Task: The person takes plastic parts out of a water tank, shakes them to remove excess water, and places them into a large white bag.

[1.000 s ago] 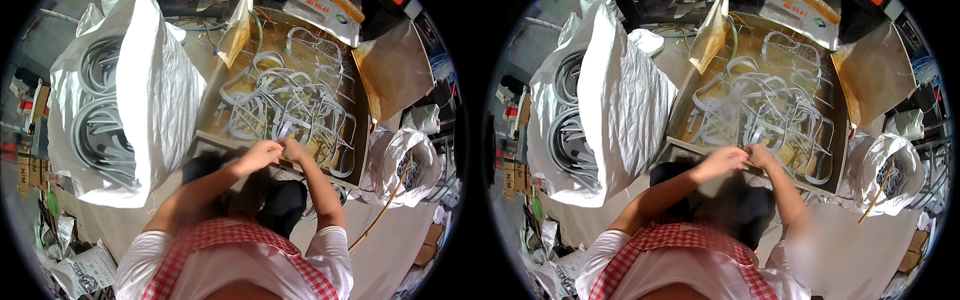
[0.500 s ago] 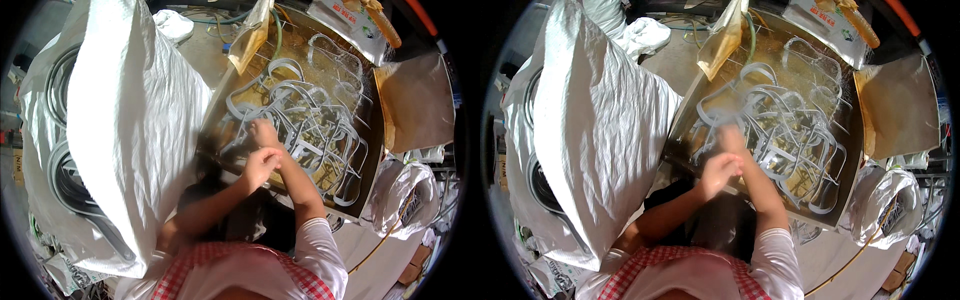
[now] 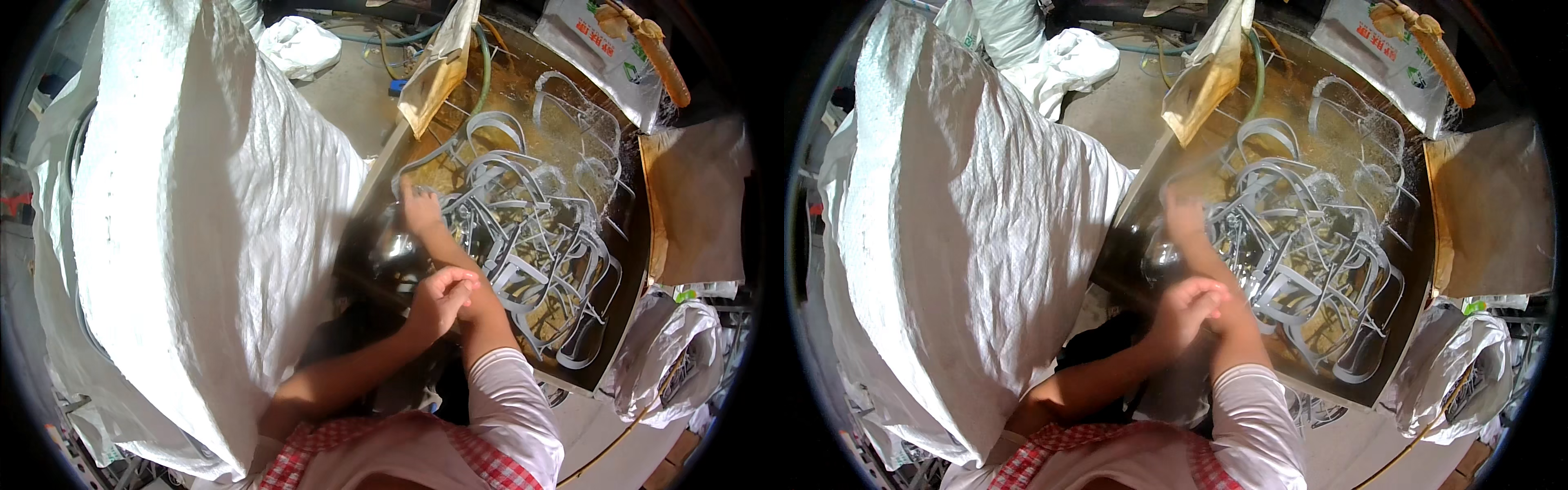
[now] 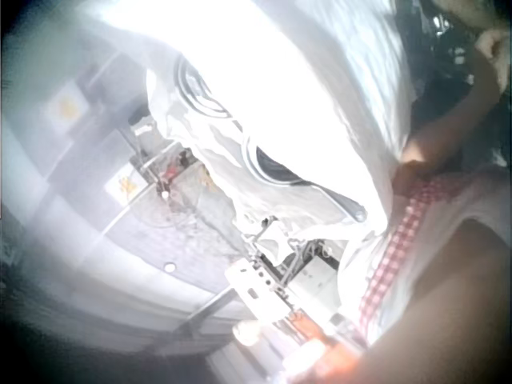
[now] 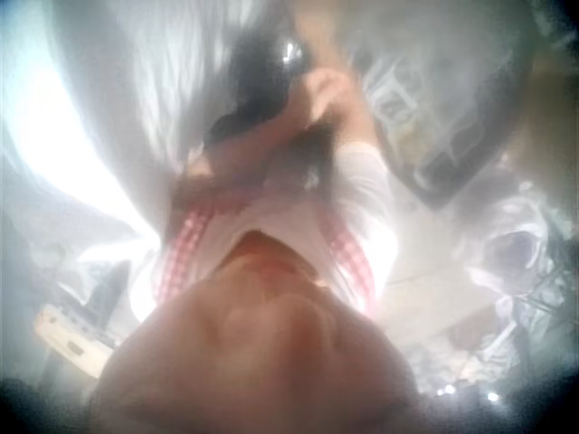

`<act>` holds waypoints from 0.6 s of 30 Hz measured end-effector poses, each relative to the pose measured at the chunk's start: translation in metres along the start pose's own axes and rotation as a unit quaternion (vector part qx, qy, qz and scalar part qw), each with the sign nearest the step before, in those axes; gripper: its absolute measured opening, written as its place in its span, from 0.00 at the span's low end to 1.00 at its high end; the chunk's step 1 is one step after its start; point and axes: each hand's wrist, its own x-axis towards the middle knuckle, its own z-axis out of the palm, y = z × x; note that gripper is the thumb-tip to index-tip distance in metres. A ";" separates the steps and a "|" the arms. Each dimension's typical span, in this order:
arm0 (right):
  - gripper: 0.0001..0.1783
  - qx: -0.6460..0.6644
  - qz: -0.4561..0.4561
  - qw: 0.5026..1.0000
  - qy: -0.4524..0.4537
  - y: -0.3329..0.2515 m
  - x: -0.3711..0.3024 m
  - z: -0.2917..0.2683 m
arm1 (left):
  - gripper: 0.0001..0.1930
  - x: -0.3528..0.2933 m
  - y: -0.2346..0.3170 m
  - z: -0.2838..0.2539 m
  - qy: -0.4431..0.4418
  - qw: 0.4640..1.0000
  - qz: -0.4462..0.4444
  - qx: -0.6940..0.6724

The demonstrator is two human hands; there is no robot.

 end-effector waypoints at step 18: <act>0.19 -0.050 -0.018 0.934 -0.352 0.081 -0.111 -0.081 | 0.11 -0.005 -0.010 0.002 -0.063 0.996 -0.068 -0.017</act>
